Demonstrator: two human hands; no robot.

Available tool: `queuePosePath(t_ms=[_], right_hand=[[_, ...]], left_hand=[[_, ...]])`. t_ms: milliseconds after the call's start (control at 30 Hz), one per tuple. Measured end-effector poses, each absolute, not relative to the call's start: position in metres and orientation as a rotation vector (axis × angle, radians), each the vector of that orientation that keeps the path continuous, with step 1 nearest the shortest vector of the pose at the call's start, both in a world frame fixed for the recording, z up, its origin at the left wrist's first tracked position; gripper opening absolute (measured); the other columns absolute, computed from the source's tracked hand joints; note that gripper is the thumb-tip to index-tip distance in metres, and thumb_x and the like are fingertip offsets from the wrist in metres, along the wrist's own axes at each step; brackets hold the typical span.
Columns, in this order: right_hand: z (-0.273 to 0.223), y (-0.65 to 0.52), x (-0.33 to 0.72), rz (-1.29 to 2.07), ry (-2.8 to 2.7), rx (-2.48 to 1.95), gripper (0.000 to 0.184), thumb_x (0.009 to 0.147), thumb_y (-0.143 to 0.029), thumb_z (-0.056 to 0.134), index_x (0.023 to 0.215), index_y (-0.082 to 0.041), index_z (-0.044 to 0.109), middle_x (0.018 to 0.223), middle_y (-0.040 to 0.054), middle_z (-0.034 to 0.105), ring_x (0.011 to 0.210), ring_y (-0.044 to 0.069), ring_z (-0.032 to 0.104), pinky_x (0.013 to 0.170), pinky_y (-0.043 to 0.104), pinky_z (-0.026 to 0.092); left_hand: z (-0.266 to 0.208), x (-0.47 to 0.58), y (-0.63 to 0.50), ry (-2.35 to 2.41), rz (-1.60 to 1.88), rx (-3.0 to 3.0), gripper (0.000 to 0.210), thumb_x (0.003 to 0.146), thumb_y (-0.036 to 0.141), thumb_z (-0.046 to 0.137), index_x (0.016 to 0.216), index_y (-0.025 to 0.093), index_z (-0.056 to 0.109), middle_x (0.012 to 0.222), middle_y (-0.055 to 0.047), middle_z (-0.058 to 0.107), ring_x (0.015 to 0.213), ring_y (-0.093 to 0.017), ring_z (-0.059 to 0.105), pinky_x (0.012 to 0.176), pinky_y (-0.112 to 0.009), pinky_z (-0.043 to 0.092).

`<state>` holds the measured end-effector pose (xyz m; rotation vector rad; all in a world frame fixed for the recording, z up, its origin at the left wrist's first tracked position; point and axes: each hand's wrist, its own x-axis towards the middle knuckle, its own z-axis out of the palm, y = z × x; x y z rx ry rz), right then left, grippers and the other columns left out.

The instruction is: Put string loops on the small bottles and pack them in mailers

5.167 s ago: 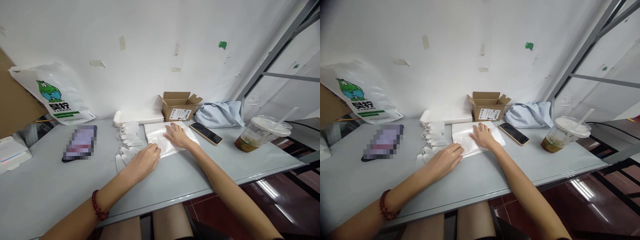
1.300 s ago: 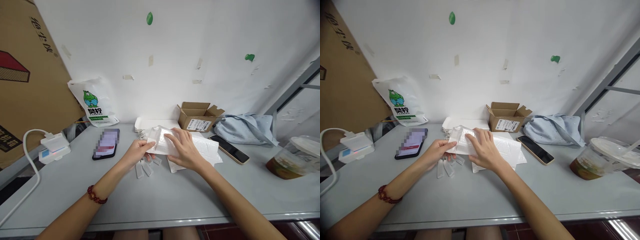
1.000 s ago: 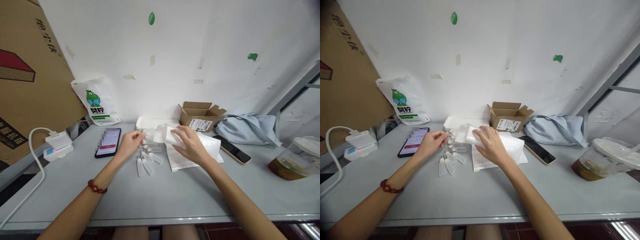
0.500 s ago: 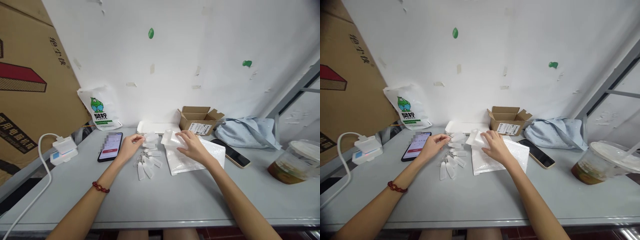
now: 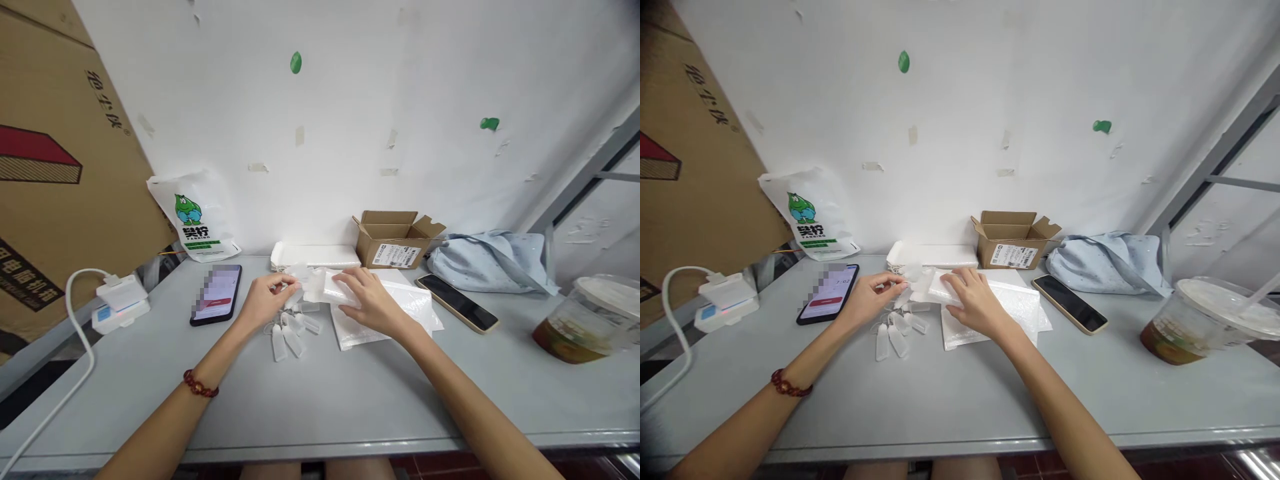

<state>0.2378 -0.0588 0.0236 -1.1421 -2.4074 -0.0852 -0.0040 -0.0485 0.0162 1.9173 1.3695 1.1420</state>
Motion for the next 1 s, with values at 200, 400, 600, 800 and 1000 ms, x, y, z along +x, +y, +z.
queuePosePath(t_ms=[200, 400, 600, 800, 1000], right_hand=[[0.024, -0.059, 0.235, -0.091, -2.340, -1.113, 0.038, 0.080, -0.016, 0.056, 0.118, -0.019, 0.050, 0.118, 0.0138, 0.053, 0.111, 0.027, 0.048, 0.089, 0.044, 0.043], [0.025, -0.051, 0.246, -0.106, -2.259, -1.129, 0.041, 0.079, -0.017, 0.056, 0.119, -0.022, 0.048, 0.116, 0.0122, 0.053, 0.106, 0.027, 0.051, 0.088, 0.045, 0.044], [0.022, -0.049, 0.250, -0.152, -2.294, -1.181, 0.042, 0.079, -0.015, 0.055, 0.120, -0.023, 0.048, 0.116, 0.0118, 0.053, 0.107, 0.027, 0.051, 0.087, 0.045, 0.044], [0.024, -0.052, 0.243, -0.305, -2.365, -1.213, 0.039, 0.075, -0.009, 0.054, 0.113, -0.019, 0.051, 0.113, 0.0127, 0.055, 0.103, 0.027, 0.050, 0.082, 0.042, 0.044], [0.025, -0.056, 0.236, -0.364, -2.422, -1.174, 0.040, 0.073, -0.005, 0.054, 0.110, -0.018, 0.052, 0.111, 0.0128, 0.056, 0.099, 0.027, 0.050, 0.078, 0.040, 0.044]], left_hand=[[0.040, -0.022, -0.055, 1.259, 1.171, 1.838, 0.030, 0.079, 0.040, 0.057, 0.094, 0.020, 0.073, 0.103, -0.008, 0.071, 0.097, -0.024, 0.061, 0.081, -0.032, 0.047], [0.030, -0.040, -0.042, 1.500, 0.742, 1.953, 0.032, 0.060, 0.044, 0.071, 0.082, 0.021, 0.074, 0.082, -0.005, 0.072, 0.070, -0.021, 0.062, 0.062, -0.028, 0.046], [0.022, -0.028, -0.042, 1.384, 0.835, 1.784, 0.024, 0.068, 0.042, 0.064, 0.065, 0.018, 0.069, 0.062, -0.002, 0.065, 0.055, -0.017, 0.057, 0.055, -0.027, 0.045], [0.041, -0.031, -0.051, 1.378, 1.092, 1.792, 0.023, 0.073, 0.040, 0.064, 0.073, 0.018, 0.070, 0.070, -0.003, 0.067, 0.064, -0.017, 0.060, 0.067, -0.028, 0.048], [0.042, -0.029, -0.056, 1.361, 1.128, 1.957, 0.020, 0.076, 0.036, 0.062, 0.074, 0.021, 0.073, 0.082, -0.005, 0.069, 0.074, -0.019, 0.060, 0.065, -0.027, 0.047]])
